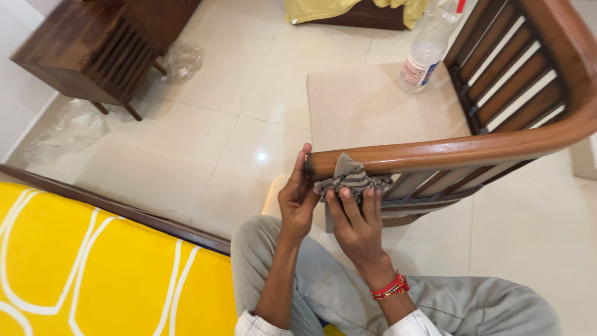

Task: The person sits on the floor and wipes the wooden armrest and back of a chair with a cloth. They then stand, spray cleaner onto the cloth, and wipe the surface of a wooden wardrobe door.

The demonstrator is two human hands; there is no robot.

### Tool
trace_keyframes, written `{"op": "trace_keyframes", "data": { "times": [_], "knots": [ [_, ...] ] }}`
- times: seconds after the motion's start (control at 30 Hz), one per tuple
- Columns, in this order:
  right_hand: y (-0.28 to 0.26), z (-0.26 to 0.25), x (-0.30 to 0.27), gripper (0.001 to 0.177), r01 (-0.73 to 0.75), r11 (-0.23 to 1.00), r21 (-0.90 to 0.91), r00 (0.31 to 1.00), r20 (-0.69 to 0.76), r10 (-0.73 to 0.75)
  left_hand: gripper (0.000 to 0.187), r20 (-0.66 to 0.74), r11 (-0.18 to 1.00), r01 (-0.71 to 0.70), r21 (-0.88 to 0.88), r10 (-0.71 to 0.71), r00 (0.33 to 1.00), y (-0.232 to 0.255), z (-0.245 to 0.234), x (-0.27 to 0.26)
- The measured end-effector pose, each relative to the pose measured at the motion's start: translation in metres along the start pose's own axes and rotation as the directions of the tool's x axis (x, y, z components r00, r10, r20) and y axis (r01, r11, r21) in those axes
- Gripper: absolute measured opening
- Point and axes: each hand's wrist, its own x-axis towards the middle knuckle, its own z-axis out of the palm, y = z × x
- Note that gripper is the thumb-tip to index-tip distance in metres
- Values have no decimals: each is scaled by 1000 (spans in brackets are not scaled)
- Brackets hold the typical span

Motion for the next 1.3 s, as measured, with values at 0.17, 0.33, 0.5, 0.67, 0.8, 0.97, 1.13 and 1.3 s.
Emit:
{"op": "trace_keyframes", "data": {
  "times": [0.17, 0.33, 0.5, 0.67, 0.8, 0.97, 1.13, 1.3],
  "knots": [
    [-7, -12, 36, 36, 55, 998, -8, 998, -1, -55, 55, -60, 992, -28, 121, 35, 998, -33, -28, -20],
    [-10, -18, 61, 38, 98, 995, 35, 994, 46, -99, 32, -276, 952, 302, 45, -279, 920, -49, -49, -26],
    [-5, -6, 21, 41, 131, 991, -5, 989, 72, -130, 50, -60, 1000, 3, 2, -3, 998, -39, -43, -16],
    [-2, -11, 17, 41, 103, 995, 12, 988, 113, -103, 60, 0, 999, -29, -46, 29, 1000, -31, -36, -11],
    [0, -37, 67, 35, 84, 996, 30, 996, 21, -85, 64, -35, 992, 46, -118, -50, 998, -37, -42, -17],
    [11, -65, 139, 30, -62, 970, 235, 990, 137, 30, 68, -73, 989, 78, -123, -87, 993, -48, -49, -21],
    [16, -70, 169, 29, 31, 898, 440, 966, 219, -140, 49, -27, 995, 53, -86, -56, 998, -50, -53, -26],
    [30, -71, 164, 29, 44, 914, 404, 977, 174, -124, 52, 14, 993, 39, -113, -38, 999, -40, -49, -18]
  ]
}}
